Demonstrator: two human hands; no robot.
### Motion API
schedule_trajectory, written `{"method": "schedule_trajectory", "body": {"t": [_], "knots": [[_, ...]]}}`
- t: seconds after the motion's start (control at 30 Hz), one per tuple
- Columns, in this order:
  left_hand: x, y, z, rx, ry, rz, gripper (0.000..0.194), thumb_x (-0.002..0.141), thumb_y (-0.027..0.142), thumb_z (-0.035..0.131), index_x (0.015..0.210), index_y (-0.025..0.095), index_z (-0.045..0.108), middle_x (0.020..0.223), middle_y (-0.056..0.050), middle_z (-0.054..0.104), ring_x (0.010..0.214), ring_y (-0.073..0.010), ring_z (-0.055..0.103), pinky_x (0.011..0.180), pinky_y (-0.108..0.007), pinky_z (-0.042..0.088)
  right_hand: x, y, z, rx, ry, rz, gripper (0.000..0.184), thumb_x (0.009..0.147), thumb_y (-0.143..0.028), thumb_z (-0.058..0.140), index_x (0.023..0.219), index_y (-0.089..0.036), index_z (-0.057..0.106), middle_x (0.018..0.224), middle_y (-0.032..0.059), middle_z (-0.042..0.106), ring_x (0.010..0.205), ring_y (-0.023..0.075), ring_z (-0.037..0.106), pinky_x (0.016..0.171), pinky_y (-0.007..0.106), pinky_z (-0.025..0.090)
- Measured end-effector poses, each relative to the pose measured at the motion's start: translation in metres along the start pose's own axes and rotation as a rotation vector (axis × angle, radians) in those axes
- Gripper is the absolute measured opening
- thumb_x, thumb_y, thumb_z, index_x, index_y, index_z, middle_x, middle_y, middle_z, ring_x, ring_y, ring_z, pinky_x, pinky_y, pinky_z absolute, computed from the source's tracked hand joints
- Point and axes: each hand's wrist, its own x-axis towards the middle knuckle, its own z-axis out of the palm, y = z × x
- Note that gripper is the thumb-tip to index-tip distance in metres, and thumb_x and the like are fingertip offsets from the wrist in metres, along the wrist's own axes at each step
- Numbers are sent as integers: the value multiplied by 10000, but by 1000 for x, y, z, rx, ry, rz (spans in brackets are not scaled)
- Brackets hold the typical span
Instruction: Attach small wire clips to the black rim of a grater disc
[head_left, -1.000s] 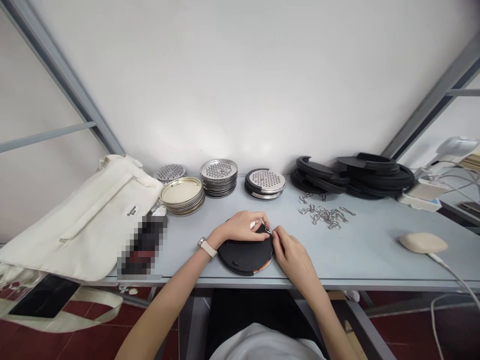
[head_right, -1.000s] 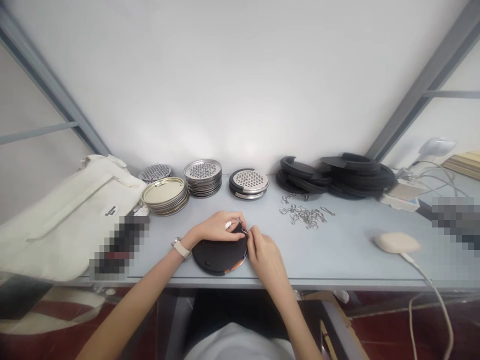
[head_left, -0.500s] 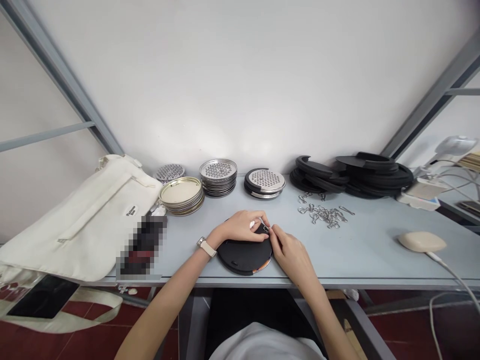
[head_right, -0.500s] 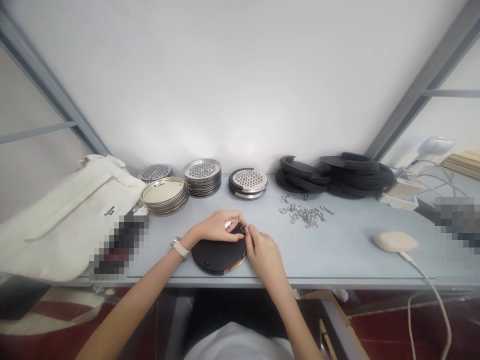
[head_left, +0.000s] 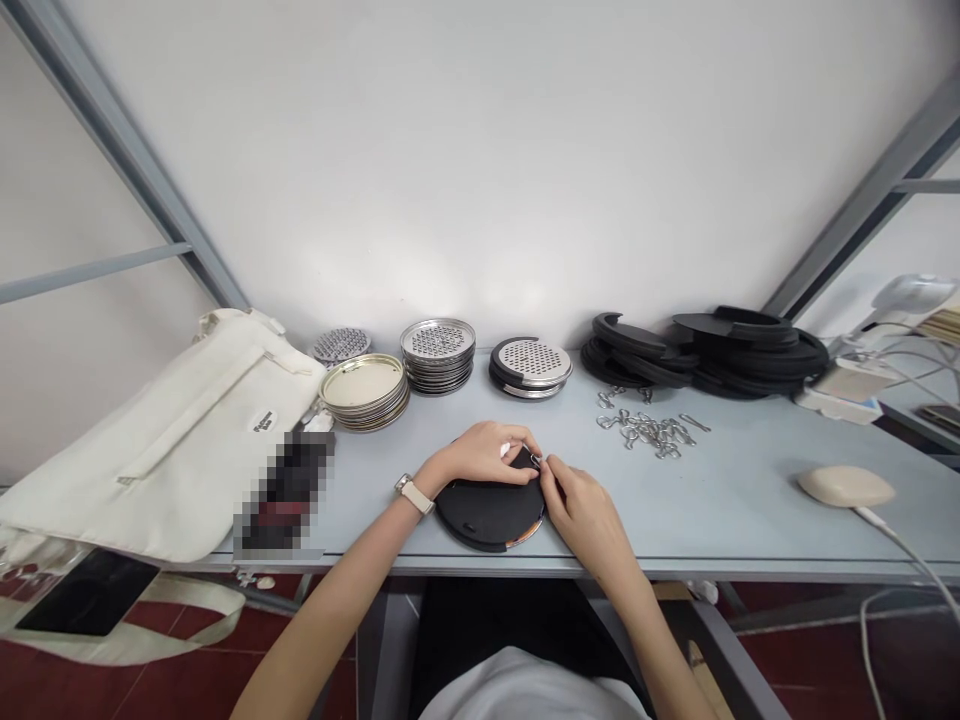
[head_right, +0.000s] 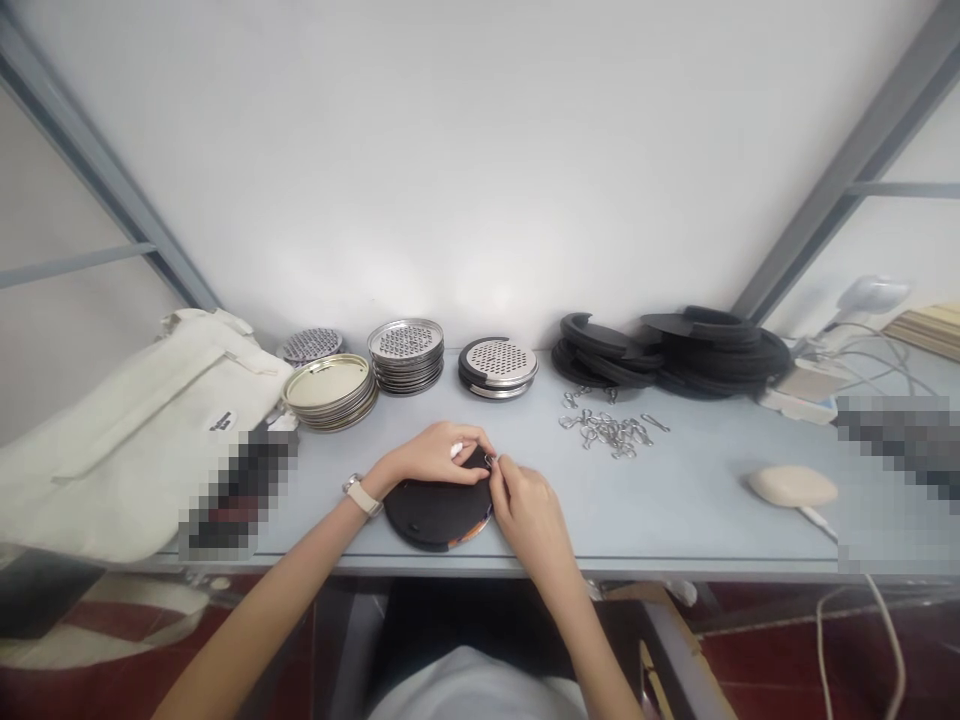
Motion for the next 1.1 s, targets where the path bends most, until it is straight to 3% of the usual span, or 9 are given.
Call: {"method": "schedule_trajectory", "body": {"t": [1.1], "knots": [[0, -4, 1, -85, -49, 14, 250, 738, 260, 620, 980, 201, 645, 586, 58, 509, 567, -83, 483, 593, -189, 365, -4, 2, 1, 55, -28, 39, 240, 935, -261, 340, 699, -219, 357, 606, 0, 514, 592, 166, 483, 561, 251, 290]]}}
